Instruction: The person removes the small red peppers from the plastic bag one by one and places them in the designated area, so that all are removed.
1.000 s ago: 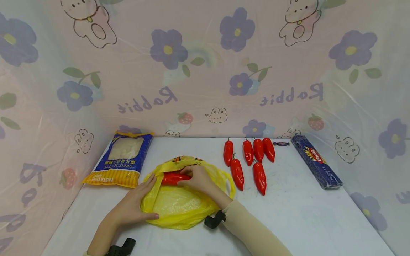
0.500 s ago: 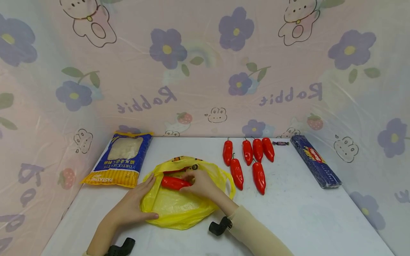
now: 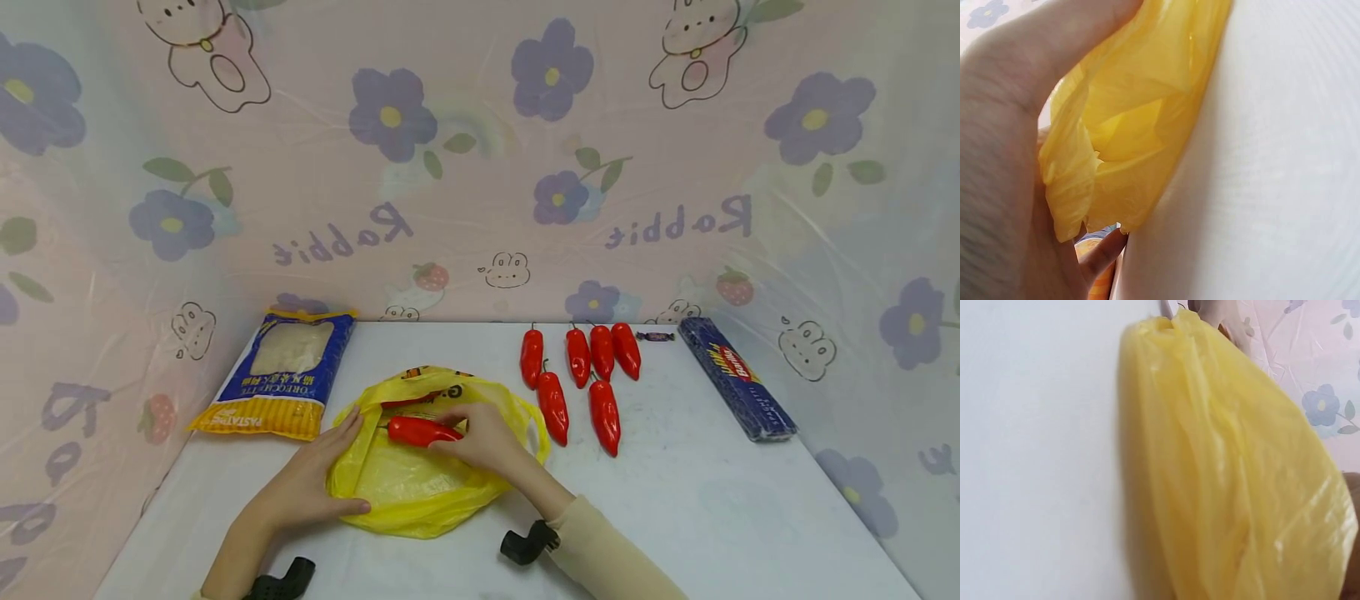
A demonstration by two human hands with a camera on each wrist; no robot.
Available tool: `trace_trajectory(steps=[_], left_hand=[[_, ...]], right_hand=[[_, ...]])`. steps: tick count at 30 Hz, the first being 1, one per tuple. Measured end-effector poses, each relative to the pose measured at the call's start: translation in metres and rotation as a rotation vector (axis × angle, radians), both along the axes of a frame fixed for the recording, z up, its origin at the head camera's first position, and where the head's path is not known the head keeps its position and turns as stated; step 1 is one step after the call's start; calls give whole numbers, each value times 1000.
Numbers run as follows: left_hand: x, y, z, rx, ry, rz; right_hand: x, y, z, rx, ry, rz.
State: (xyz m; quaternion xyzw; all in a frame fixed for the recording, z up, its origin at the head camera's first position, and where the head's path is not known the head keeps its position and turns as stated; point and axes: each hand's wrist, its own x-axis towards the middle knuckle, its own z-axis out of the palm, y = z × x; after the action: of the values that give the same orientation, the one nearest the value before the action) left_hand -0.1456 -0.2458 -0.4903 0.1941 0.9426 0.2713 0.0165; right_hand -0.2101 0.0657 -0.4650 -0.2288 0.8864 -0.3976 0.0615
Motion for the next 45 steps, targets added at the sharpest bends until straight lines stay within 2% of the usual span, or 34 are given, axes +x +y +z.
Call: trace_trajectory(steps=[15,24,28,35,40,45], left_hand=[[-1,1,-2,-6,-32,18],[-3,0,-2,-6,-36,16],[-3,0,-2,-3,-37,14],[-2,-2,-2,-3,-1,1],[-1,-2,-2,5,-7,3],[-2,-1,-2,5,0,-2]], right_hand=[[16,19,14,13,48,-37],[31,37,32,-65,59,-105],[35,46,37,-88,93,-138],[32,63,42,-134,133,-200],[28,83,45,-170,165,-252],[24,114,49,-158,239,-381]])
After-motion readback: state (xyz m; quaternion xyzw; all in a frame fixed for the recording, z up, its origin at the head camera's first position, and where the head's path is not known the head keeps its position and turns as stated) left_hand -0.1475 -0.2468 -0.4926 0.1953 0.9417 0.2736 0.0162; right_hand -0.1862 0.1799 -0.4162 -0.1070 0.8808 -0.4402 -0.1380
